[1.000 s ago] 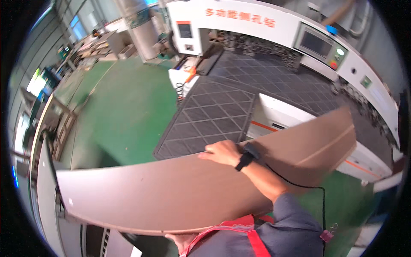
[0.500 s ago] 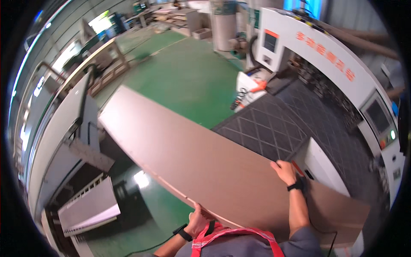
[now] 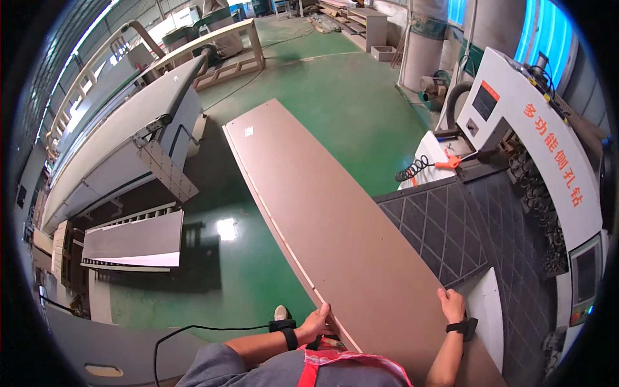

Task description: Operating a side hole drilling machine and measuring a wooden panel in a workshop.

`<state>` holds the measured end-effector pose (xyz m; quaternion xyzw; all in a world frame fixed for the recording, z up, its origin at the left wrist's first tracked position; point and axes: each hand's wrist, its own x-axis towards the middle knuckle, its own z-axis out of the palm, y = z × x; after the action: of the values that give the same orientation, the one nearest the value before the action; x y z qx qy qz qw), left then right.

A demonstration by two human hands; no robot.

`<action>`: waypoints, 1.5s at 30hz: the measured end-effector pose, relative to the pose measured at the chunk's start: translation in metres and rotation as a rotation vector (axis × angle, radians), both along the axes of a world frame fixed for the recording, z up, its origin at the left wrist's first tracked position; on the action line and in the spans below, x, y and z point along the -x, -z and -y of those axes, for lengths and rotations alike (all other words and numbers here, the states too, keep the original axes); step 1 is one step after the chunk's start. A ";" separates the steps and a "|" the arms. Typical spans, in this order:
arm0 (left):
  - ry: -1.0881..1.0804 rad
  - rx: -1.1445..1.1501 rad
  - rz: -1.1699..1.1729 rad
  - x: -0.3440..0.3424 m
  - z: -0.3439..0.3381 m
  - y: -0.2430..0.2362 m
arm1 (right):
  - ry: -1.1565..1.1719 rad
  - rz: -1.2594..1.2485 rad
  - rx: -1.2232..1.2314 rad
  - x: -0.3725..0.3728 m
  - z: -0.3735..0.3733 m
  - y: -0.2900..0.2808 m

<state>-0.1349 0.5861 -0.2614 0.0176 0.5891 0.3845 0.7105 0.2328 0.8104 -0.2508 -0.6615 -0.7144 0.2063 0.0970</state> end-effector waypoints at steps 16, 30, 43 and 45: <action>0.333 -0.016 -0.430 -0.024 0.000 0.057 | 0.219 0.180 -0.028 -0.012 0.004 0.004; 0.387 0.062 0.039 -0.010 -0.019 0.020 | 0.242 0.192 -0.246 -0.020 0.007 0.034; 0.798 -0.160 0.268 -0.001 -0.018 0.137 | 0.328 0.563 -0.146 0.031 0.034 0.065; 0.854 -0.320 0.187 0.034 -0.031 0.078 | 0.288 0.530 -0.030 0.099 0.058 0.046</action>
<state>-0.1692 0.6174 -0.3393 0.3332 0.3958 0.1435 0.8436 0.1336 0.7524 -0.2969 -0.7853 -0.6167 -0.0003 -0.0548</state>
